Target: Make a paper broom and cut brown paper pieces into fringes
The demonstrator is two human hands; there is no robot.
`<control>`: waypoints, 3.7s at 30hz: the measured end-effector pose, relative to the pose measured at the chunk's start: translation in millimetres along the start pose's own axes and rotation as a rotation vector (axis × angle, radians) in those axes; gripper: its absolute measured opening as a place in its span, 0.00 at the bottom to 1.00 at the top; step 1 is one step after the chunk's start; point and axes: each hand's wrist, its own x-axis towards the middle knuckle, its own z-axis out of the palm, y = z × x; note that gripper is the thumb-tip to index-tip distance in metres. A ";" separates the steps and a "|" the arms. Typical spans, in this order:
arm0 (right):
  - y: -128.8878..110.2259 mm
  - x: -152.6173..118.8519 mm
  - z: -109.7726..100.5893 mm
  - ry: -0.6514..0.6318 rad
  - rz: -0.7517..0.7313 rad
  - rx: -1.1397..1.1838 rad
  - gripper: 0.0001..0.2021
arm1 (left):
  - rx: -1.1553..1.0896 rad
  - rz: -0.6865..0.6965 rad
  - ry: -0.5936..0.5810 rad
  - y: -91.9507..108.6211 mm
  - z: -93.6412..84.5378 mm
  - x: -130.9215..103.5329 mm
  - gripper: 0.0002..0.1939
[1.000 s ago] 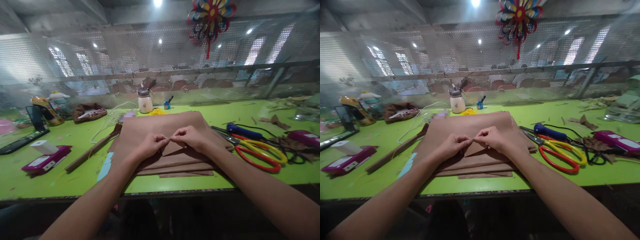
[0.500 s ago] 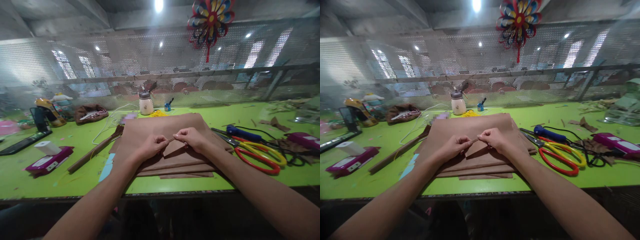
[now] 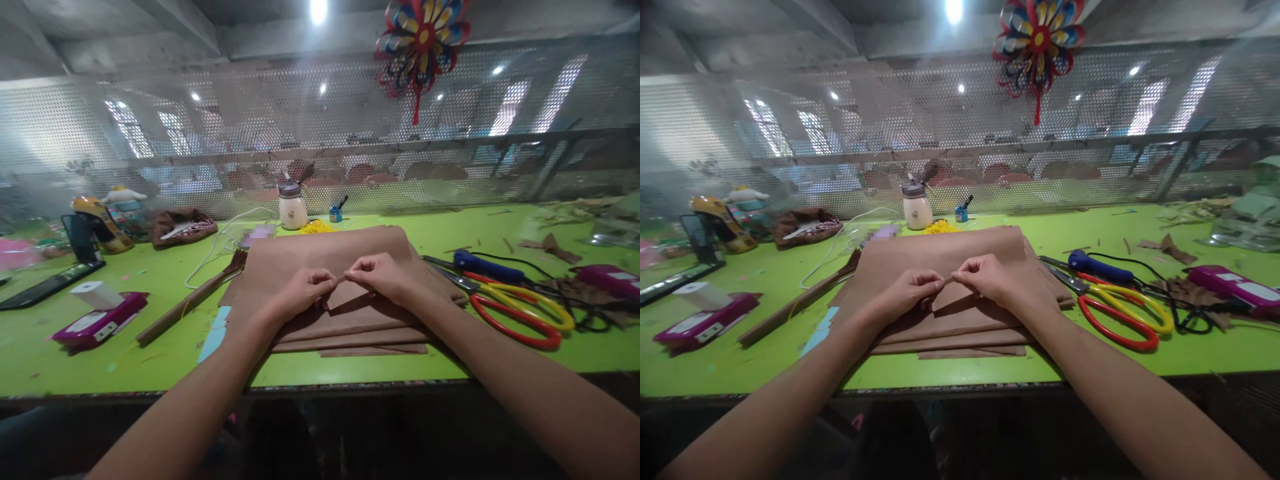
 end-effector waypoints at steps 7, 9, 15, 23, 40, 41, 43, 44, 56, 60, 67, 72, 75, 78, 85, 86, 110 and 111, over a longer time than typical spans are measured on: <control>1.3 2.0 -0.8 0.022 0.067 0.114 0.13 | -0.080 -0.053 -0.012 0.7 -1.8 0.1 0.14; 0.5 2.1 -0.3 -0.010 0.088 0.176 0.13 | -0.096 -0.051 -0.005 -0.2 -0.7 0.5 0.13; -2.7 3.0 -3.9 -0.069 0.158 0.333 0.15 | -0.134 -0.014 0.063 -8.2 0.3 4.2 0.11; -12.4 -3.6 -9.0 -0.229 0.039 0.386 0.17 | -0.285 -0.009 -0.041 -7.6 -5.7 0.7 0.13; -11.0 -4.1 -1.5 -0.227 -0.142 -0.168 0.14 | -0.298 -0.042 0.061 1.8 -1.8 -1.5 0.19; -10.5 -4.2 0.4 -0.211 -0.141 -0.210 0.14 | -0.256 -0.032 0.051 2.2 -1.4 -1.8 0.18; -9.1 -4.3 4.8 -0.171 -0.105 -0.233 0.14 | -0.190 -0.017 0.036 1.9 -0.6 -2.0 0.17; -8.3 -4.3 6.6 -0.150 -0.086 -0.225 0.14 | -0.172 -0.017 0.040 1.0 -0.5 -1.9 0.16; 5.1 0.7 0.5 -0.026 -0.035 -0.003 0.13 | -0.318 -0.048 0.136 -8.2 -2.1 0.7 0.12; 2.1 -1.9 2.7 -0.020 -0.058 -0.016 0.12 | -0.326 -0.015 0.079 -0.9 0.1 -1.4 0.14; -12.6 -7.5 5.6 -0.009 -0.116 -0.109 0.10 | -0.148 -0.046 0.021 5.1 0.2 -4.8 0.23; -17.2 -9.0 7.0 0.029 -0.279 -0.255 0.08 | -0.064 0.028 -0.018 7.9 -1.4 -6.7 0.23; -12.8 -8.1 7.4 0.044 -0.403 -0.283 0.07 | -0.093 0.050 -0.043 5.2 -1.6 -6.2 0.21; -8.7 -6.9 6.9 0.034 -0.450 -0.280 0.07 | -0.108 0.056 -0.071 2.0 -2.1 -5.3 0.20; -9.0 -7.4 5.4 -0.003 -0.380 -0.263 0.07 | -0.116 0.008 -0.077 4.0 -2.8 -6.5 0.19; -8.8 -7.5 5.5 -0.003 -0.384 -0.255 0.07 | -0.120 0.008 -0.079 4.8 -2.8 -6.9 0.19; -15.5 -5.9 0.0 -0.091 -0.096 -0.123 0.09 | 0.105 0.005 0.013 -0.6 0.3 -1.8 0.19; -14.0 -5.0 1.0 -0.085 -0.097 -0.157 0.09 | 0.120 0.015 0.013 -0.7 0.6 -1.8 0.19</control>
